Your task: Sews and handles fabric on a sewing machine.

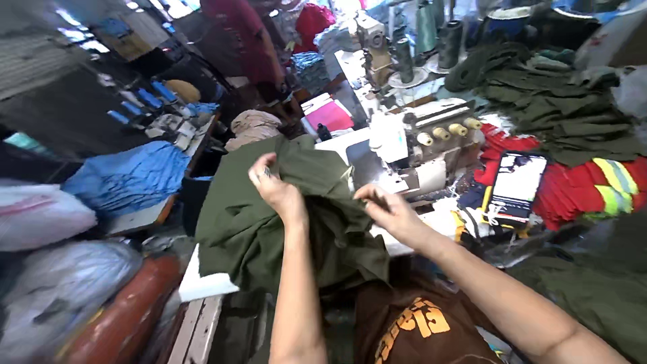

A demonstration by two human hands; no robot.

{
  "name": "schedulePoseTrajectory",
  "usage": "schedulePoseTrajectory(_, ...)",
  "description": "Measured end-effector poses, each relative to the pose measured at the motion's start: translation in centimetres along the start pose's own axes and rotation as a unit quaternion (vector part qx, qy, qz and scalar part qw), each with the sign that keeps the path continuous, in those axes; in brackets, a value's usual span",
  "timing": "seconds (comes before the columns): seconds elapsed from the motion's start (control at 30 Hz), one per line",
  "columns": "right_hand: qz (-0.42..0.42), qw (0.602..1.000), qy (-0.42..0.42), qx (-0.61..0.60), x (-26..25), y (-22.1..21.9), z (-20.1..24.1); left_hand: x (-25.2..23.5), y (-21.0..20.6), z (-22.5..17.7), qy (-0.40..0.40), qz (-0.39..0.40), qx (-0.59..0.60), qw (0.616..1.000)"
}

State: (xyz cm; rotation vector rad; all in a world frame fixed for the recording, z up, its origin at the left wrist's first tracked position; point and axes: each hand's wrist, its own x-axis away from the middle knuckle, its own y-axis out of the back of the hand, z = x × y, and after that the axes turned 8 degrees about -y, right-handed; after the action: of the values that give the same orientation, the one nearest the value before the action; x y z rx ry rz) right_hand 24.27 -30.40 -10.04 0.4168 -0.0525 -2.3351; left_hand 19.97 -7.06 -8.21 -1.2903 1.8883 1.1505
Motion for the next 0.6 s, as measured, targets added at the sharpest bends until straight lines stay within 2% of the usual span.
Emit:
schedulePoseTrajectory(0.07, -0.044, 0.994, 0.024, 0.093, -1.6, 1.1, -2.0, -3.0, 0.8, 0.2, -0.068, -0.054, -0.057, 0.995)
schedulePoseTrajectory(0.1, -0.063, 0.989, 0.033, 0.128, -2.2, 1.4, -3.4, -3.3, 1.3, 0.5, -0.088, -0.012, -0.097, 0.991)
schedulePoseTrajectory(0.17, -0.092, 0.981, 0.019, 0.171, -2.4, 1.9, -6.2, -1.7, 2.4, 1.2, -0.113, 0.164, -0.144, 0.969)
schedulePoseTrajectory(0.23, -0.095, 0.981, -0.036, 0.165, -1.6, 2.0, -7.5, 1.0, 3.1, 3.0, -0.130, 0.286, -0.077, 0.946)
schedulePoseTrajectory(0.3, -0.073, 0.985, -0.109, 0.111, -0.4, 2.0, -8.2, 3.4, 4.0, 4.7, -0.114, 0.349, 0.037, 0.929)
schedulePoseTrajectory(0.33, -0.066, 0.985, -0.144, 0.064, 0.1, 1.9, -8.5, 4.5, 4.6, 5.0, -0.088, 0.358, 0.090, 0.925)
schedulePoseTrajectory(0.4, -0.057, 0.974, -0.202, -0.084, 0.6, 1.3, -9.0, 6.2, 5.4, 5.2, -0.025, 0.336, 0.162, 0.928)
schedulePoseTrajectory(0.47, -0.039, 0.944, -0.246, -0.218, 0.6, 0.6, -8.6, 7.3, 5.6, 4.8, 0.038, 0.287, 0.252, 0.924)
schedulePoseTrajectory(0.53, -0.025, 0.930, -0.269, -0.248, 0.7, -0.1, -8.6, 8.4, 5.3, 3.4, 0.143, 0.206, 0.338, 0.907)
schedulePoseTrajectory(0.6, -0.021, 0.940, -0.280, -0.195, 0.7, -0.5, -8.8, 9.2, 4.2, 2.0, 0.233, 0.113, 0.309, 0.915)
